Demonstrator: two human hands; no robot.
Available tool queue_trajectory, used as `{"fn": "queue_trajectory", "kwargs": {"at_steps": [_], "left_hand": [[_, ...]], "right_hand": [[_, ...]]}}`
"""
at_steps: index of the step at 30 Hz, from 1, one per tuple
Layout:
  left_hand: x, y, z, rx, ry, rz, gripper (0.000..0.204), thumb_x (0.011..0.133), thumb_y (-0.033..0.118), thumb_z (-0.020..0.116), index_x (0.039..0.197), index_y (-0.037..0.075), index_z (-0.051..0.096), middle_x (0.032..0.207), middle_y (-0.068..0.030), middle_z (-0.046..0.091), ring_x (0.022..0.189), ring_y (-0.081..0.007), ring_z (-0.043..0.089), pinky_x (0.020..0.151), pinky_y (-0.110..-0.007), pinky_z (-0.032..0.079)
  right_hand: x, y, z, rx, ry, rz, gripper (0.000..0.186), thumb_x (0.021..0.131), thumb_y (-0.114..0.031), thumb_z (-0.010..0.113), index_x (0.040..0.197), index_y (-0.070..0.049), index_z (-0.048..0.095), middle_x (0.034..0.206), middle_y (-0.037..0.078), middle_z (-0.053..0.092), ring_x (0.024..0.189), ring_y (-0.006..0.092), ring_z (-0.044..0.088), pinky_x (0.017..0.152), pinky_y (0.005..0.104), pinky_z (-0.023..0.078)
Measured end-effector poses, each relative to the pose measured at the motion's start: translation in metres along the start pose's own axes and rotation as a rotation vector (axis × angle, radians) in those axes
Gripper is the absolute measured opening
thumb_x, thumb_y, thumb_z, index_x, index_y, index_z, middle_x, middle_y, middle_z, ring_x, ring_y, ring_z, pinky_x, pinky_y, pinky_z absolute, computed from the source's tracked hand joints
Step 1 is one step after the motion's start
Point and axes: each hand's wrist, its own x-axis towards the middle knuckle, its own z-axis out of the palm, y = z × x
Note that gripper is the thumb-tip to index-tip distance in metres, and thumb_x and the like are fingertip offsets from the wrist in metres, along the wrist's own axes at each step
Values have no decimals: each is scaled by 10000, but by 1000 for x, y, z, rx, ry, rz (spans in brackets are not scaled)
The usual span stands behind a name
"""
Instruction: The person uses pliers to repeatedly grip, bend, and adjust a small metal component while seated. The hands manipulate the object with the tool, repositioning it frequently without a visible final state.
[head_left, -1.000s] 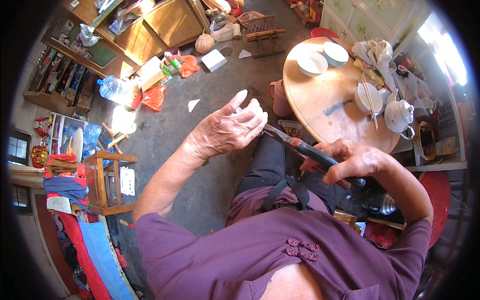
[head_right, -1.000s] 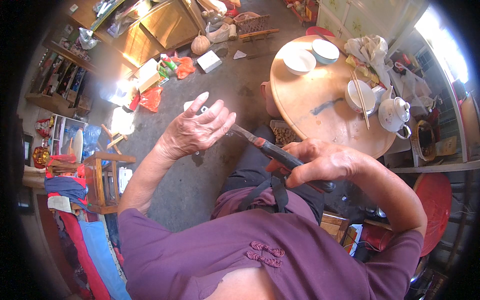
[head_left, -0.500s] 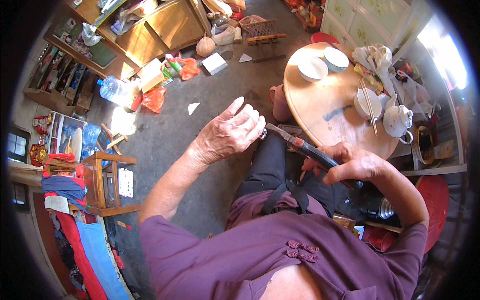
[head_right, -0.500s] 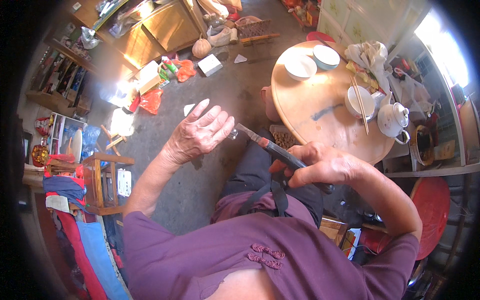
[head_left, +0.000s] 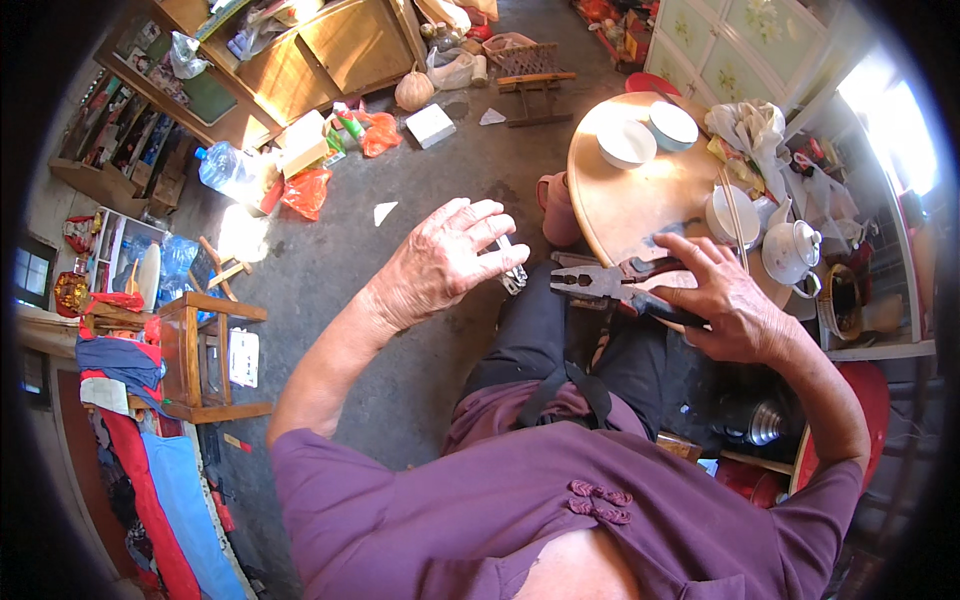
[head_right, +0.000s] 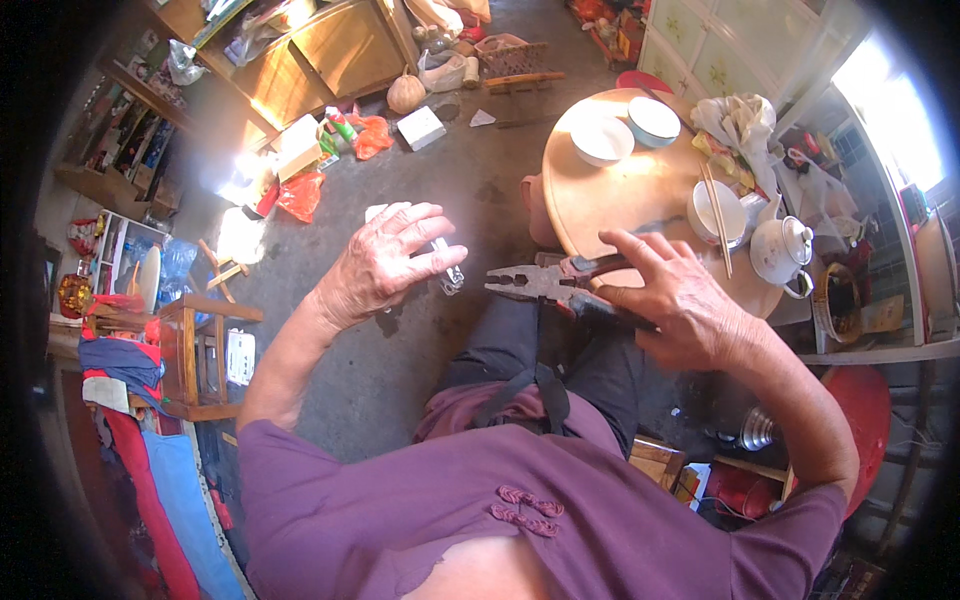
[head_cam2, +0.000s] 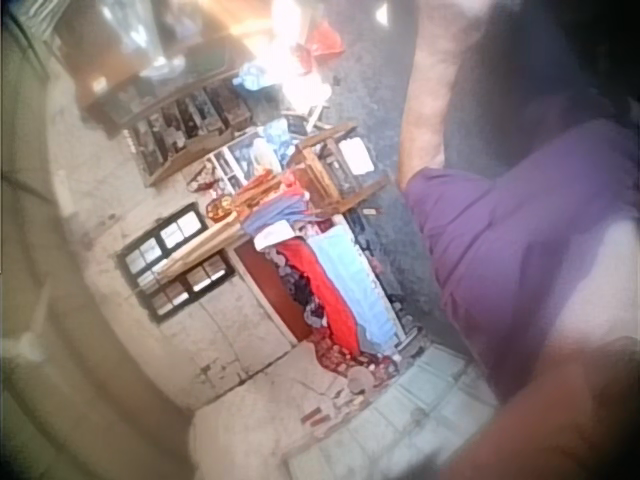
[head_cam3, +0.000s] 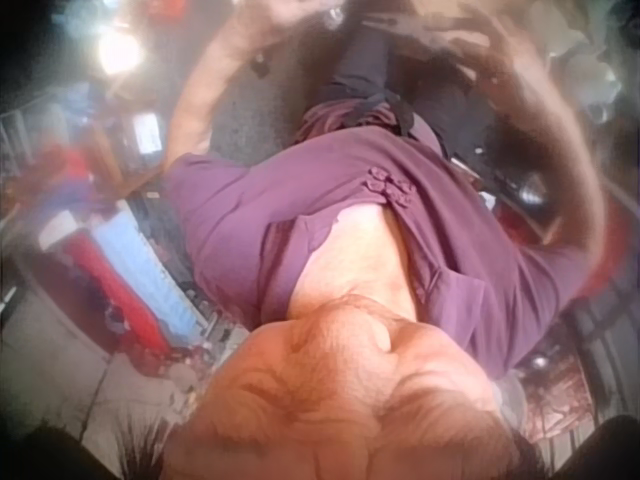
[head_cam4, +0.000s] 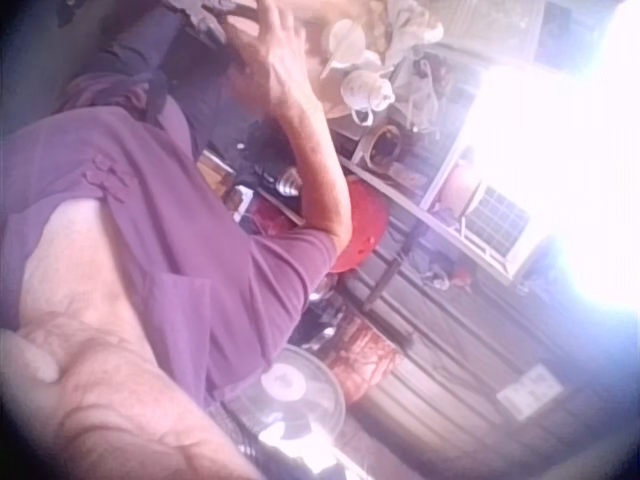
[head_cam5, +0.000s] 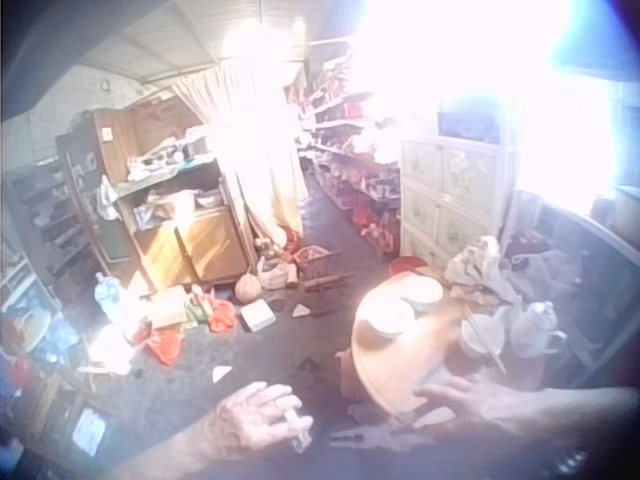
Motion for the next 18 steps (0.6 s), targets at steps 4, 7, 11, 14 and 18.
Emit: {"fn": "queue_trajectory", "kwargs": {"at_steps": [4, 7, 11, 14, 18], "left_hand": [[0, 1, 3, -68, 21, 22, 352, 745, 95, 649, 1092, 150, 637, 1095, -85, 604, 1109, -298, 584, 910, -417, 499], [5, 6, 0, -40, 10, 29, 298, 773, 122, 575, 1061, 100, 651, 1096, -96, 621, 1150, -272, 564, 970, -399, 480], [11, 10, -4, -16, 11, 80, 283, 756, 129, 585, 1027, 68, 636, 1081, -89, 628, 1138, -267, 571, 974, -391, 478], [13, 12, -7, 0, 9, 98, 263, 747, 135, 591, 997, 62, 629, 1074, -84, 631, 1128, -266, 576, 977, -388, 474], [16, 13, -10, -7, 11, 120, 243, 741, 136, 597, 971, 66, 626, 1079, -83, 631, 1125, -264, 578, 978, -388, 471]], "right_hand": [[3, 5, -6, -120, 88, -74, 481, 639, -103, 698, 1119, -112, 664, 1391, 188, 406, 1189, 344, 466, 936, 453, 388], [11, 3, -13, -152, 106, -115, 412, 679, -115, 693, 1091, -106, 674, 1390, 173, 422, 1206, 326, 461, 936, 445, 381], [19, 1, -21, -232, 126, -171, 327, 707, -104, 665, 1032, -79, 685, 1380, 168, 445, 1215, 301, 462, 942, 429, 375], [21, 1, -27, -277, 135, -182, 281, 711, -96, 641, 988, -76, 688, 1369, 153, 466, 1217, 292, 464, 966, 426, 364], [24, 1, -31, -317, 92, -189, 266, 718, -100, 626, 975, -84, 691, 1360, 141, 482, 1216, 285, 466, 980, 426, 359]]}}
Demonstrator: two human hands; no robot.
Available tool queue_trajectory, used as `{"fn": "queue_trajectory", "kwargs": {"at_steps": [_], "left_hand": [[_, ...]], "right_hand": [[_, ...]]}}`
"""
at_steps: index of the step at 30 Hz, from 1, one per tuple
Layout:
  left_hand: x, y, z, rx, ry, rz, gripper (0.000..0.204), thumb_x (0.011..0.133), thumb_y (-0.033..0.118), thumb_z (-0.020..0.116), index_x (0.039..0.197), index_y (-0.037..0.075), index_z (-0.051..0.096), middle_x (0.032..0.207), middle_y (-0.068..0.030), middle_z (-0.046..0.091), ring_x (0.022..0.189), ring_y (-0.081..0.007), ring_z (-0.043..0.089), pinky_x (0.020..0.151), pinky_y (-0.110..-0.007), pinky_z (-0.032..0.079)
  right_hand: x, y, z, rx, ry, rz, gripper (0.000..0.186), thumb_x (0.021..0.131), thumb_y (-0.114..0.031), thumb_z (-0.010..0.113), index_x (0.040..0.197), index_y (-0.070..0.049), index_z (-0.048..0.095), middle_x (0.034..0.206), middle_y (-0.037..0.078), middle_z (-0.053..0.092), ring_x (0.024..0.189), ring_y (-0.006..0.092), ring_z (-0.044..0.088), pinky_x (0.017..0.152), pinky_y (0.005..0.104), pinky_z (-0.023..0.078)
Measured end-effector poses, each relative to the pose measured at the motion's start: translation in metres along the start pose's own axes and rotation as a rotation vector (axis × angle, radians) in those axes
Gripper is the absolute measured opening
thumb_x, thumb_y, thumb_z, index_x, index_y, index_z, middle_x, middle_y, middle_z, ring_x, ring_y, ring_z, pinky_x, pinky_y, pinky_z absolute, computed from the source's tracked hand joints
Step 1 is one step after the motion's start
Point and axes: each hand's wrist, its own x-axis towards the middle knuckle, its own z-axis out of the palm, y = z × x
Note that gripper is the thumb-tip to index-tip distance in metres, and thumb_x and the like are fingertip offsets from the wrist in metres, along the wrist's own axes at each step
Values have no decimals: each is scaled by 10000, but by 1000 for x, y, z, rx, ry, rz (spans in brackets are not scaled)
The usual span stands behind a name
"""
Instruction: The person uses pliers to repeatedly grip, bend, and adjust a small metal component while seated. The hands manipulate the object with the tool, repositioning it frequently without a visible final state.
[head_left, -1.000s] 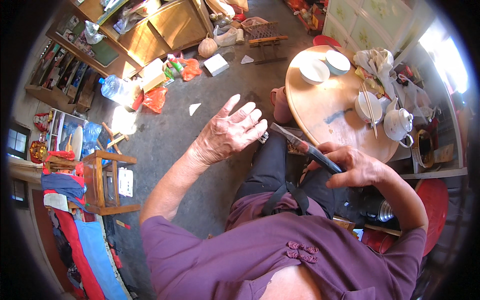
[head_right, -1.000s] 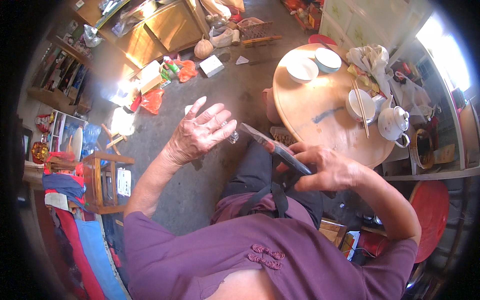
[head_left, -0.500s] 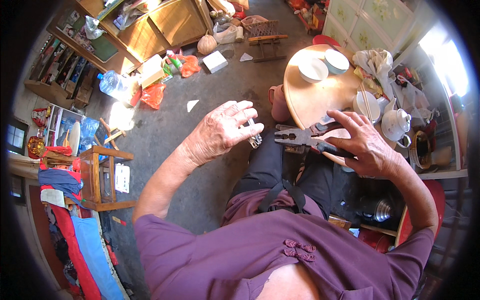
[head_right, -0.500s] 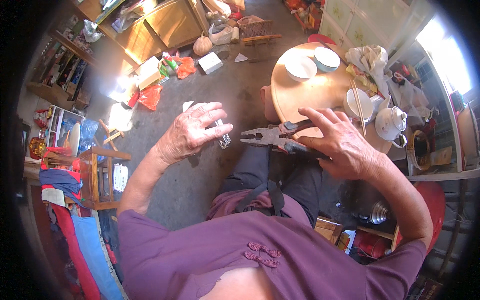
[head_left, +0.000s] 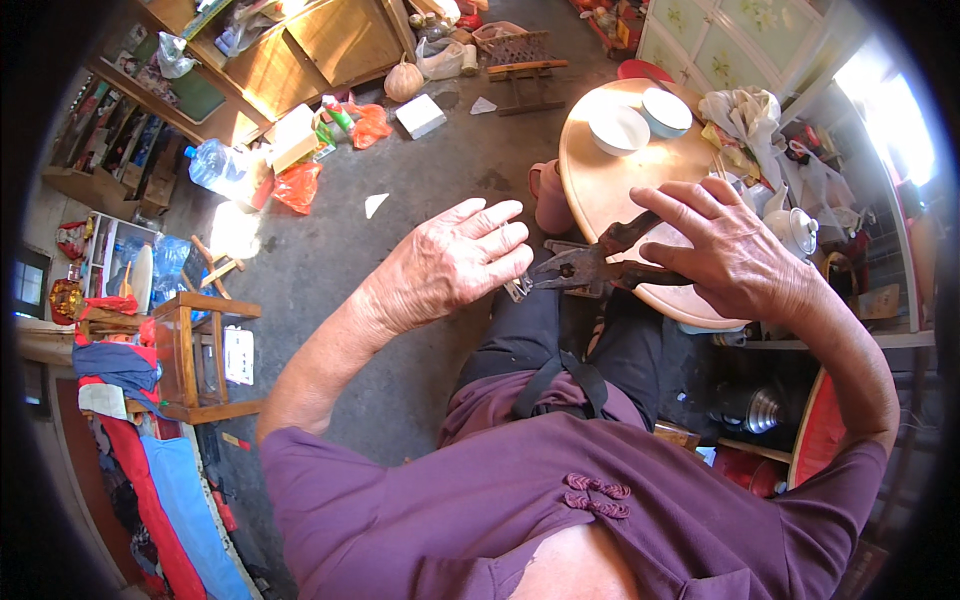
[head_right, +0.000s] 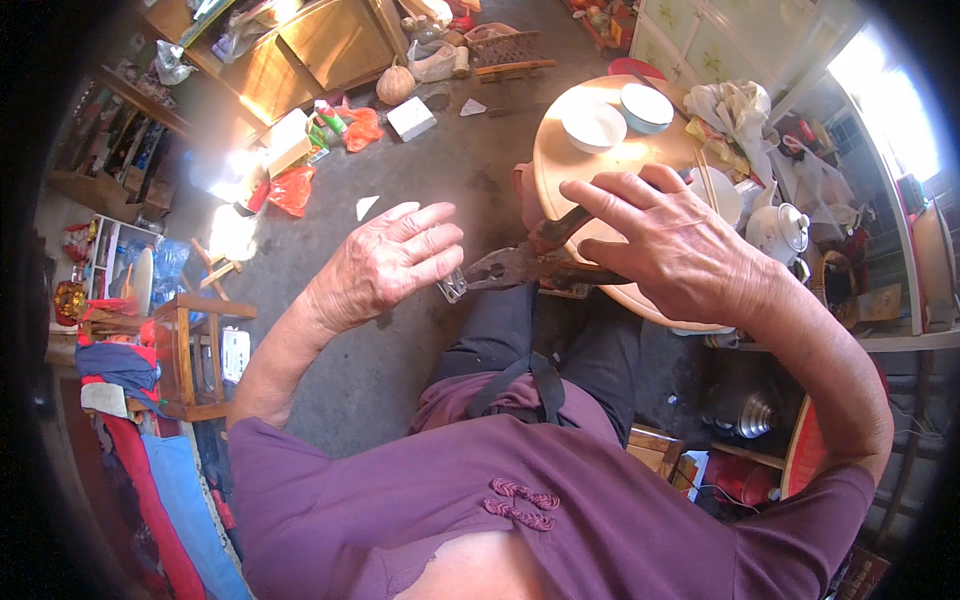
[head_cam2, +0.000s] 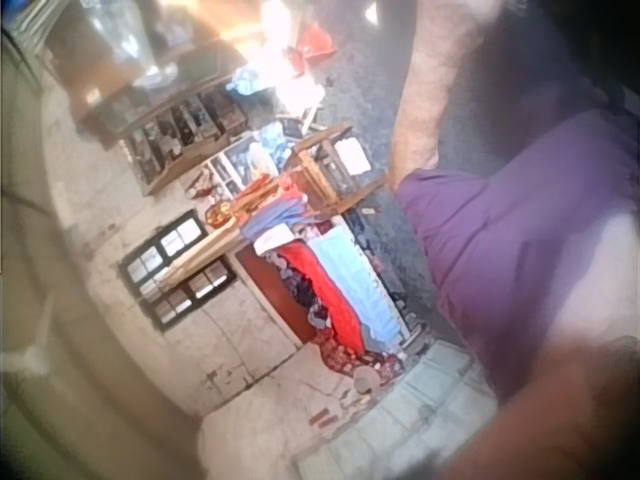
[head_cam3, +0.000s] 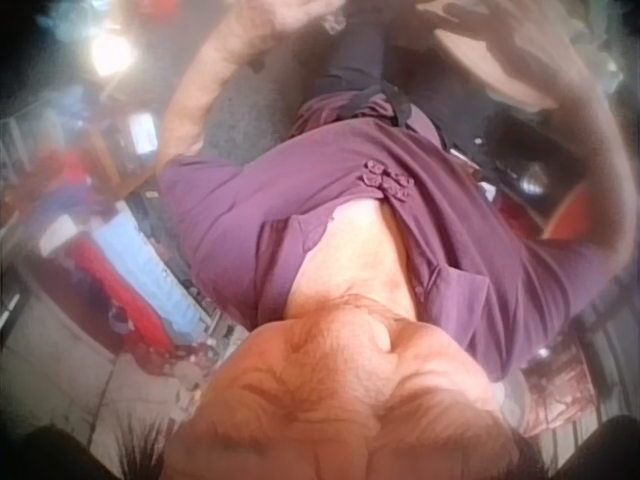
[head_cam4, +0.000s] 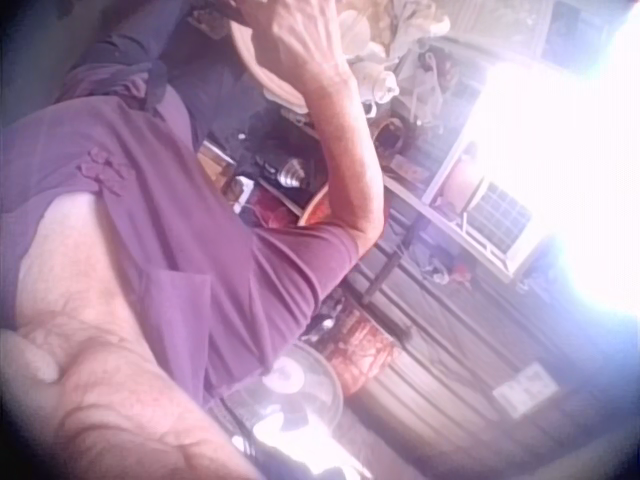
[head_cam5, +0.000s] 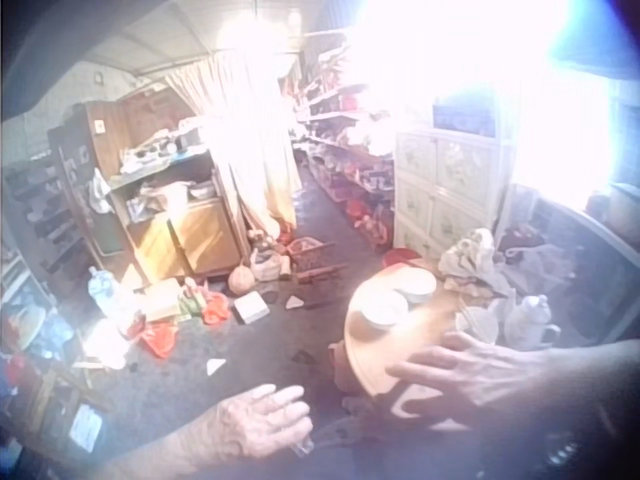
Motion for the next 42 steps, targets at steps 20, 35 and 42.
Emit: {"fn": "queue_trajectory", "kwargs": {"at_steps": [20, 35, 42], "left_hand": [[-3, -5, 11, -8, 47, -6, 227, 744, 127, 605, 966, 90, 630, 1090, -72, 634, 1143, -258, 578, 980, -393, 472], [-22, -10, 17, 226, 140, -171, 267, 785, 153, 604, 1044, 92, 621, 960, -77, 569, 939, -244, 579, 872, -404, 478], [-49, 26, 83, 264, 122, -330, 235, 823, 142, 605, 1040, 52, 597, 820, -59, 539, 731, -195, 551, 582, -326, 452]], "right_hand": [[10, 2, -6, -227, 20, -88, 178, 763, -210, 597, 865, -74, 650, 1186, 80, 535, 1077, 203, 500, 872, 357, 410], [-6, -13, 12, 210, -19, 240, 404, 672, -125, 693, 1072, -69, 666, 1130, 126, 513, 1046, 291, 502, 873, 397, 421], [-26, -63, 74, 1650, 131, 941, 439, 719, -140, 663, 1150, -54, 645, 1182, 53, 586, 1089, 175, 521, 989, 329, 396]]}}
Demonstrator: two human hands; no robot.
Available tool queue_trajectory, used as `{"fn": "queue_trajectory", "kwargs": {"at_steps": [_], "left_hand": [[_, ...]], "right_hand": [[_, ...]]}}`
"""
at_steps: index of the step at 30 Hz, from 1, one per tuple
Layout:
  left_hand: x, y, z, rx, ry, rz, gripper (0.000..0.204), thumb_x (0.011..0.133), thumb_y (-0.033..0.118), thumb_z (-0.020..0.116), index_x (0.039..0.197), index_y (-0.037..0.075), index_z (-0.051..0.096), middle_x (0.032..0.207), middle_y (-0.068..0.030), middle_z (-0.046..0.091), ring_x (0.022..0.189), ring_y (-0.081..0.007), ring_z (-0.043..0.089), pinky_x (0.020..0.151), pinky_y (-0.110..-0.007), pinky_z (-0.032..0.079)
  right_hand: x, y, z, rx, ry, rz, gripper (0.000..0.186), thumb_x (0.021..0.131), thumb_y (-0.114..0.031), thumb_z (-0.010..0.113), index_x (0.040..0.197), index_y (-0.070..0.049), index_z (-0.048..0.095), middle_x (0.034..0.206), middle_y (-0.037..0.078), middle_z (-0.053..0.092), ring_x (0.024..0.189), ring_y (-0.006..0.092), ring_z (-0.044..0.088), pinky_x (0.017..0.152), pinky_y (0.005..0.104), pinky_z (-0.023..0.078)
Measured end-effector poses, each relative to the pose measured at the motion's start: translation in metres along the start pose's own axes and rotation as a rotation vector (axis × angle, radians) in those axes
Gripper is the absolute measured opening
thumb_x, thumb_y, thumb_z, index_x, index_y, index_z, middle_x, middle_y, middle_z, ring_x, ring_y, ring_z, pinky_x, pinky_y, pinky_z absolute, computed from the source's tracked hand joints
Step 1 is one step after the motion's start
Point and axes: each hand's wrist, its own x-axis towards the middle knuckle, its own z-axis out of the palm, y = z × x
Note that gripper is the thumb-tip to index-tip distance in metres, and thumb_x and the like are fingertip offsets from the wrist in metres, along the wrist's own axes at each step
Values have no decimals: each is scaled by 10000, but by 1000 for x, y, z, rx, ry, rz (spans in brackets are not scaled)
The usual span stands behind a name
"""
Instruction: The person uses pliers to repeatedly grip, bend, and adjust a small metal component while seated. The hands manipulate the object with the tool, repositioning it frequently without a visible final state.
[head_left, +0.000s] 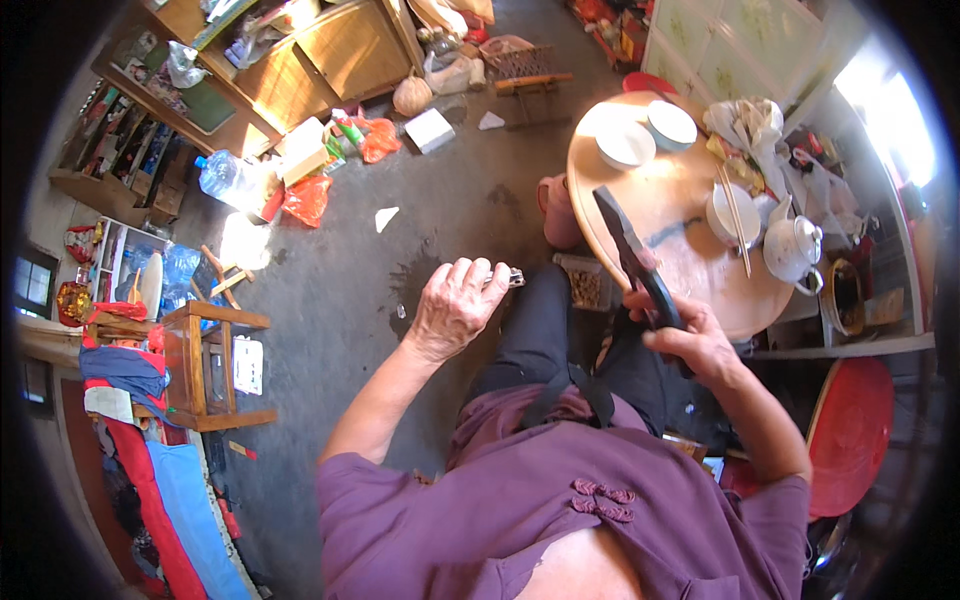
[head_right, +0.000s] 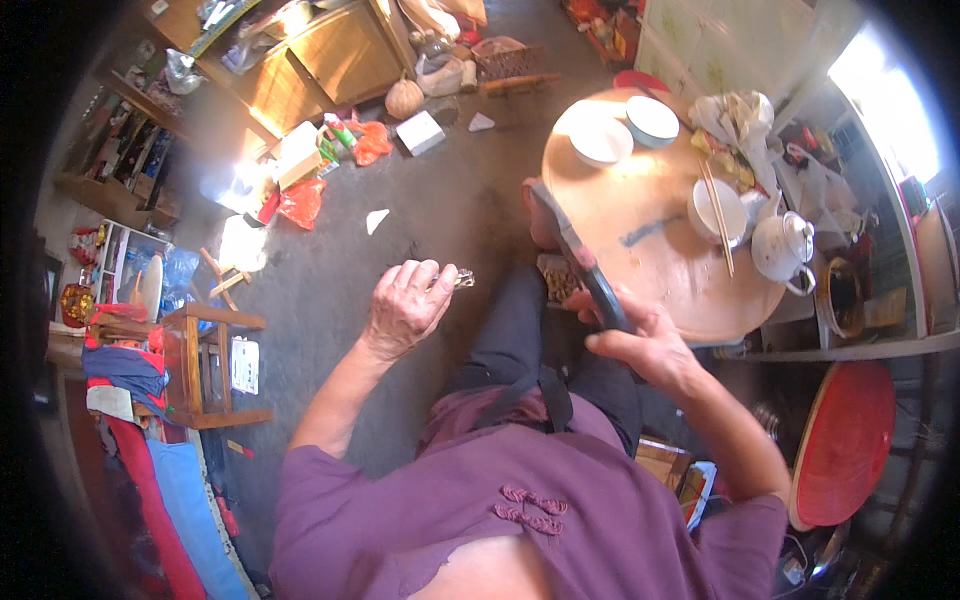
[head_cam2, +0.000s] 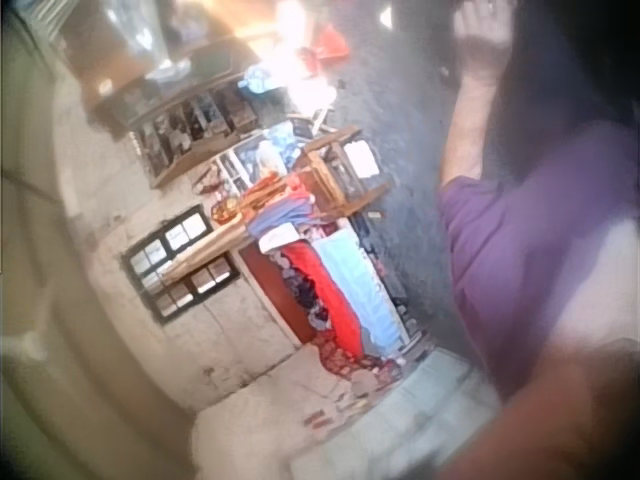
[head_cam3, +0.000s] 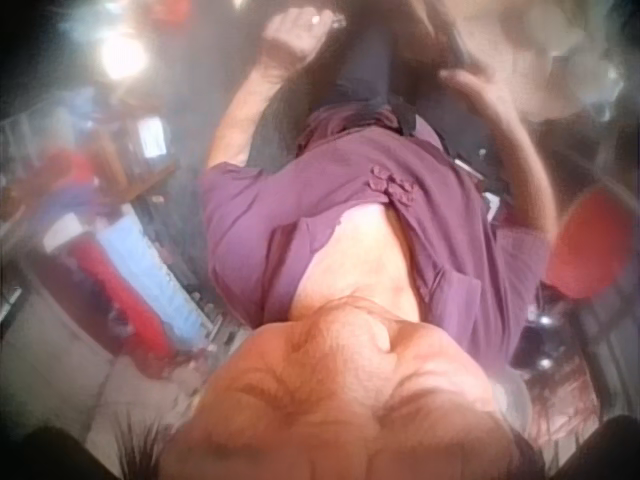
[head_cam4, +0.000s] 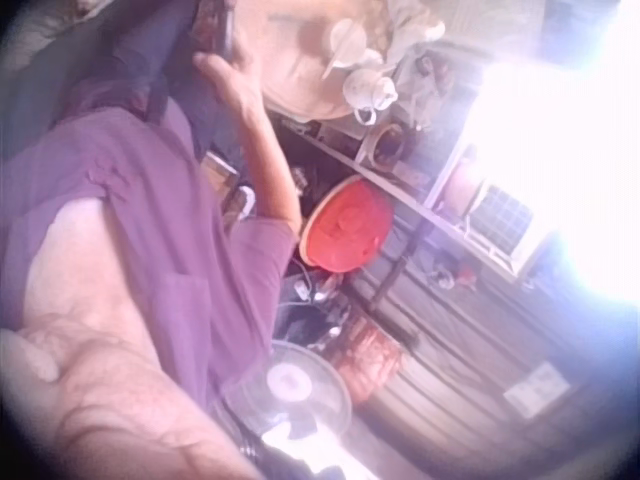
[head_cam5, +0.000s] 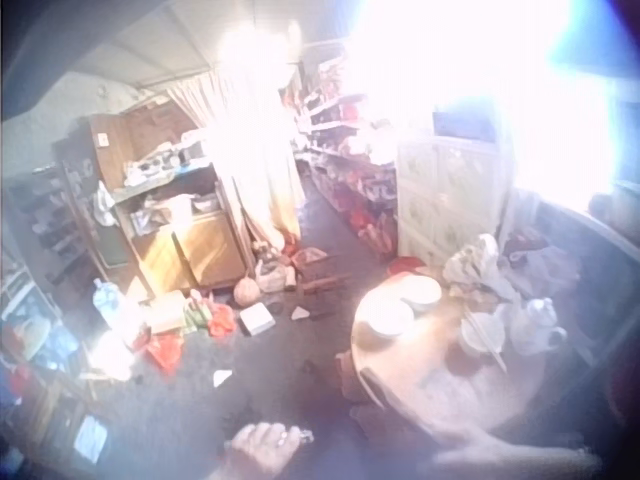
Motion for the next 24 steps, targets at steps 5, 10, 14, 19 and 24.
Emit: {"fn": "queue_trajectory", "kwargs": {"at_steps": [5, 10, 14, 19, 24], "left_hand": [[-43, 38, 73, -83, -123, -169, 332, 774, 144, 689, 1084, 67, 599, 881, -55, 561, 751, -204, 571, 590, -328, 489], [-70, 64, 131, -139, -187, -316, 378, 760, 158, 705, 1109, 83, 579, 838, -58, 534, 750, -218, 575, 598, -342, 508], [-75, 80, 142, -165, -265, -351, 378, 738, 166, 732, 1079, 101, 581, 852, -60, 537, 766, -222, 580, 615, -347, 516], [-79, 81, 133, -281, -302, -405, 363, 747, 177, 734, 1080, 115, 601, 886, -61, 558, 802, -241, 598, 647, -344, 530], [-83, 86, 122, -493, -229, -638, 211, 814, 183, 696, 1014, 116, 682, 931, -59, 637, 842, -250, 632, 700, -358, 529]], "right_hand": [[27, 71, 14, 43, 88, -156, 309, 719, -92, 655, 1018, -18, 673, 1030, 27, 520, 918, 126, 523, 796, 274, 438], [24, 111, 16, -274, 109, -128, 320, 688, -99, 650, 990, 3, 678, 1068, 115, 518, 959, 212, 546, 826, 308, 455], [25, 125, 18, -361, 116, -58, 333, 679, -123, 638, 979, 11, 690, 1044, 163, 543, 973, 292, 563, 875, 354, 457], [31, 135, 20, -411, 115, 38, 338, 666, -160, 650, 953, 13, 695, 1050, 185, 558, 983, 322, 573, 881, 368, 461], [50, 147, 30, -341, 114, 142, 321, 659, -181, 667, 912, 16, 697, 1028, 178, 574, 954, 289, 590, 849, 362, 471]]}}
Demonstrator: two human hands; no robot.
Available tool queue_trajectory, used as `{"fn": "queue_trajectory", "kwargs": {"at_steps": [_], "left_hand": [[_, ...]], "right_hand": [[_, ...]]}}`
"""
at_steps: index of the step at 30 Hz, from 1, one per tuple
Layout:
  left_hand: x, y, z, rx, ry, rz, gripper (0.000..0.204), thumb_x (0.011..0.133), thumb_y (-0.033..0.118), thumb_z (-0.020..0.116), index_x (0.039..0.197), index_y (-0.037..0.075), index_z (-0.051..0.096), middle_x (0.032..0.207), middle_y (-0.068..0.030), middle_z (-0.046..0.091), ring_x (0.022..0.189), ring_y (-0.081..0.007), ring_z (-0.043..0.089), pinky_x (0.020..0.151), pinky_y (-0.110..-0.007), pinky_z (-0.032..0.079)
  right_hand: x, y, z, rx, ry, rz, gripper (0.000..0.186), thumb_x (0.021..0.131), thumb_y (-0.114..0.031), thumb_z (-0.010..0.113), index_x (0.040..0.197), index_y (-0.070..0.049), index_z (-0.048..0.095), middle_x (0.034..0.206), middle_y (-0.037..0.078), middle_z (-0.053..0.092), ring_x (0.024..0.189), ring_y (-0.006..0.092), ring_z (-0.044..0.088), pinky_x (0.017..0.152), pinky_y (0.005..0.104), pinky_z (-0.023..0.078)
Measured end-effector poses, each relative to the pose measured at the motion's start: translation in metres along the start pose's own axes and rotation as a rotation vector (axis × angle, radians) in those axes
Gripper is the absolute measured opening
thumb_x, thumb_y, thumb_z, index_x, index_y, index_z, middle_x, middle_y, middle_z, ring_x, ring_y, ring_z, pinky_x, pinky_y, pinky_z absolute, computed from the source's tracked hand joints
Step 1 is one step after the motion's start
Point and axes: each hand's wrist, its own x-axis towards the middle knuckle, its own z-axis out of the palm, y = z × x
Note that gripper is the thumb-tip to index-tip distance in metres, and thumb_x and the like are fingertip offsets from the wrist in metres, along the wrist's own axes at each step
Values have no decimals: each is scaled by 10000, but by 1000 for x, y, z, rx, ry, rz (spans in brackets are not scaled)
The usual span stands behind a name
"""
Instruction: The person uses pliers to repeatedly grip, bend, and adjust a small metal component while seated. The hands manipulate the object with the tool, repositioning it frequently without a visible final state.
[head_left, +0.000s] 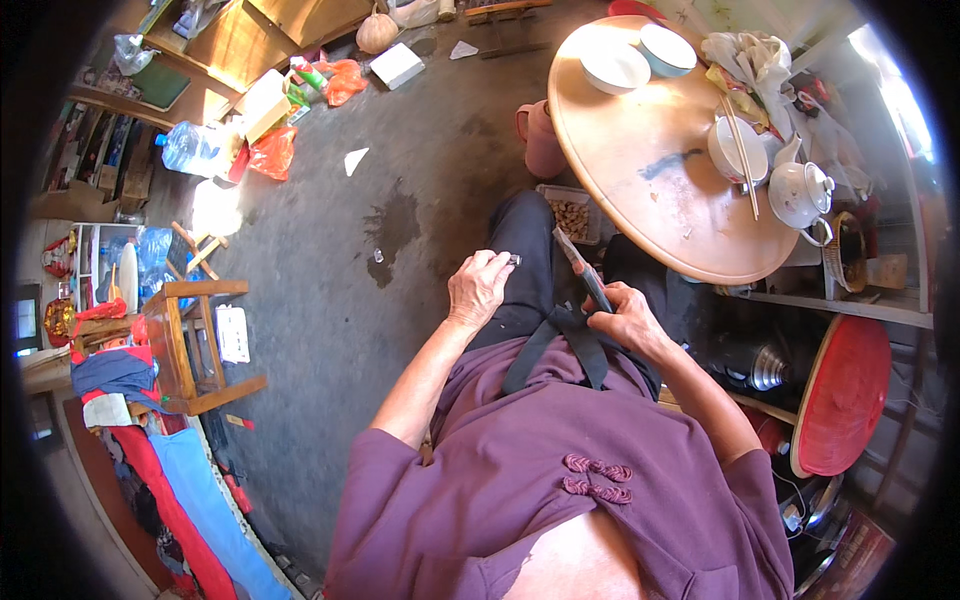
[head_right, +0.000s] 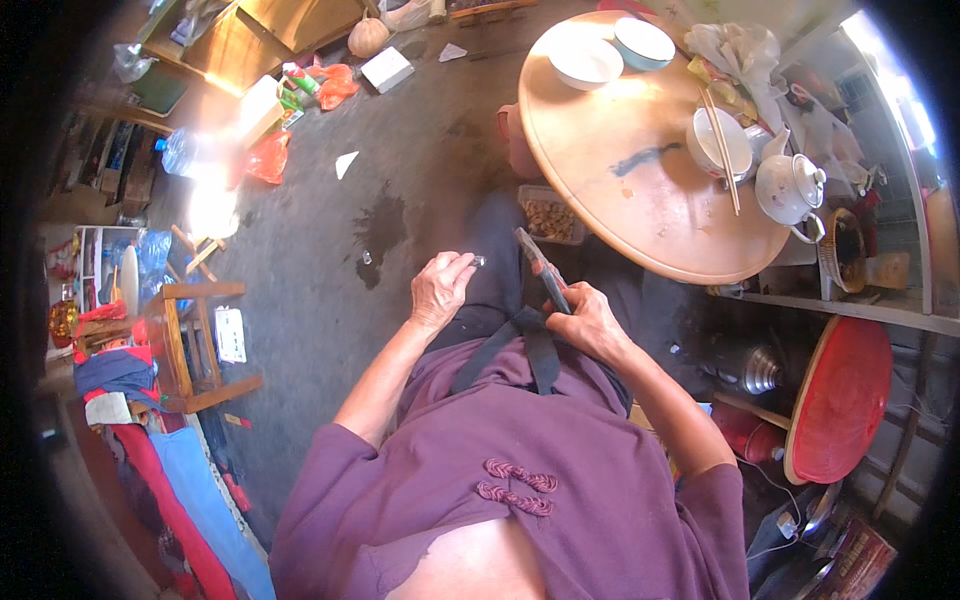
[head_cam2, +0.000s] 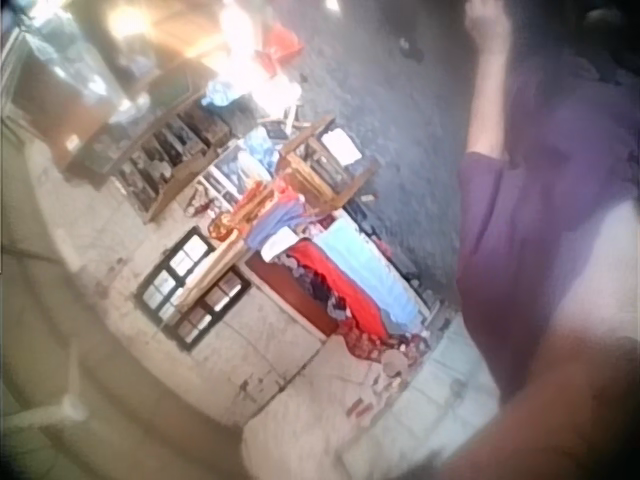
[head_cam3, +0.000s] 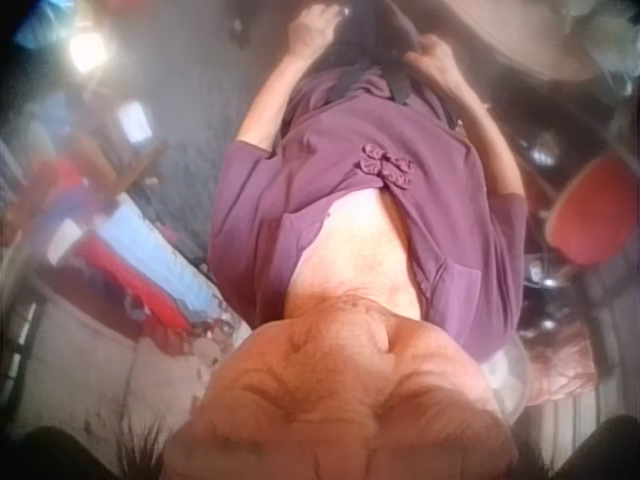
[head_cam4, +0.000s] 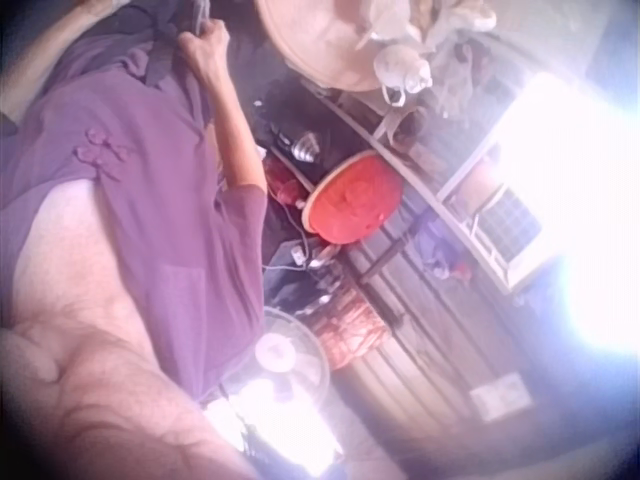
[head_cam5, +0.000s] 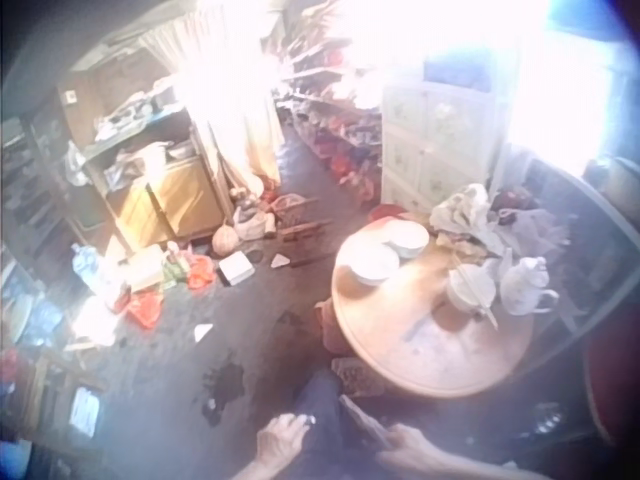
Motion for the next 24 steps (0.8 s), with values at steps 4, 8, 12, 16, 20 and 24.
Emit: {"fn": "queue_trajectory", "kwargs": {"at_steps": [4, 8, 12, 16, 20, 24], "left_hand": [[1, 6, -3, -159, -2, -244, 149, 840, 206, 690, 943, 101, 716, 922, -59, 670, 827, -240, 660, 716, -350, 521], [8, -1, 5, -380, -101, -479, 152, 825, 215, 705, 903, 84, 708, 891, -58, 669, 785, -210, 661, 713, -325, 515], [16, -6, -3, -365, -193, -530, 174, 778, 253, 733, 867, 110, 691, 883, -56, 626, 808, -216, 636, 736, -347, 517], [10, -23, 6, -214, -90, -223, 327, 793, 260, 712, 1093, 141, 658, 1199, -105, 536, 1130, -311, 516, 944, -432, 438], [12, -18, -3, -19, -105, 43, 317, 817, 202, 681, 1118, 108, 649, 1184, -99, 564, 1120, -306, 529, 953, -421, 427], [13, -13, -4, 25, -65, 78, 260, 805, 233, 694, 1011, 83, 646, 1017, -86, 621, 994, -294, 578, 832, -410, 437]], "right_hand": [[11, -2, 8, 44, -23, 56, 315, 662, -184, 671, 897, 24, 694, 995, 175, 581, 907, 274, 603, 825, 359, 475], [19, 2, 14, 107, -49, 67, 274, 679, -161, 683, 881, 25, 683, 878, 96, 599, 808, 188, 588, 756, 300, 452], [23, 1, 17, 92, -62, 31, 282, 678, -175, 675, 863, 38, 684, 789, 111, 620, 753, 197, 606, 724, 320, 474], [28, 5, 26, 112, -45, -25, 278, 679, -172, 667, 858, 40, 689, 710, 111, 636, 699, 188, 614, 691, 324, 488], [32, 6, 31, 129, -48, -17, 269, 681, -163, 662, 860, 36, 694, 723, 109, 641, 705, 179, 614, 689, 321, 487], [33, 3, 30, 137, -69, 9, 273, 683, -166, 663, 864, 35, 694, 737, 118, 638, 724, 194, 617, 706, 325, 486]]}}
